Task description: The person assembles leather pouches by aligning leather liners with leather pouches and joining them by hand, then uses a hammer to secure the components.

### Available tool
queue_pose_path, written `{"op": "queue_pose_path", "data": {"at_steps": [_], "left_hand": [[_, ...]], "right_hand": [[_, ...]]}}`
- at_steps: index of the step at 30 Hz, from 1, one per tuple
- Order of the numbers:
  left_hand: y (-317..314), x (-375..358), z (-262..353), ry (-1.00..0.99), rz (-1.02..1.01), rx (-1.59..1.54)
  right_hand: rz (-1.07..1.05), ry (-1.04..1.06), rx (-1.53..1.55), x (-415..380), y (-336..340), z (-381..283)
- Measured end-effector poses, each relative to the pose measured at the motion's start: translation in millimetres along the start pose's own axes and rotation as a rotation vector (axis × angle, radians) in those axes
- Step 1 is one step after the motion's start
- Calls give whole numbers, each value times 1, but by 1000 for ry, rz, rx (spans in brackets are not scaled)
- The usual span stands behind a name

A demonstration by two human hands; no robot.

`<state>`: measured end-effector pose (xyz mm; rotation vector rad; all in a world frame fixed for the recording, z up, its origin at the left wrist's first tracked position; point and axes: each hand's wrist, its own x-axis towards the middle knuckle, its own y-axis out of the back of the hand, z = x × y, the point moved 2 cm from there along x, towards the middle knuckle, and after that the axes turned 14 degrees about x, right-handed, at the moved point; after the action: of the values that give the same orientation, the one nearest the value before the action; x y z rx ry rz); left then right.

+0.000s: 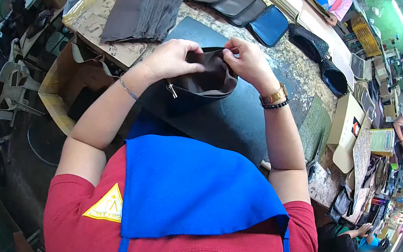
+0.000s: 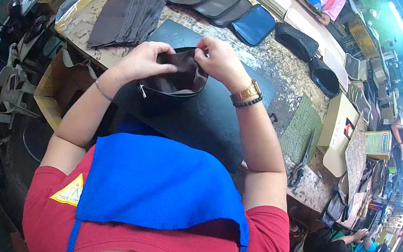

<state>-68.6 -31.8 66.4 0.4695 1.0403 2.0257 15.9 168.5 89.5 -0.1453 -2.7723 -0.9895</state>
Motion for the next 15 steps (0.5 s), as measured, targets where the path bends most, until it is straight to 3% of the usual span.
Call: {"op": "queue_pose_path", "data": {"at_steps": [3, 6, 7, 10, 13, 15], "left_hand": [[19, -5, 3, -91, -85, 284], [49, 5, 14, -106, -151, 606], [52, 9, 12, -183, -22, 729], [61, 20, 15, -243, 20, 888], [55, 11, 1, -387, 234, 609], [57, 8, -5, -500, 245, 471]], "right_hand": [[-104, -184, 190, -4, 6, 9], [-119, -224, 417, -15, -6, 10], [-100, -246, 465, -17, -14, 5], [58, -213, 500, -22, -38, -8], [142, -233, 523, -23, -45, 7], [178, -247, 569, -23, -48, 14]]}}
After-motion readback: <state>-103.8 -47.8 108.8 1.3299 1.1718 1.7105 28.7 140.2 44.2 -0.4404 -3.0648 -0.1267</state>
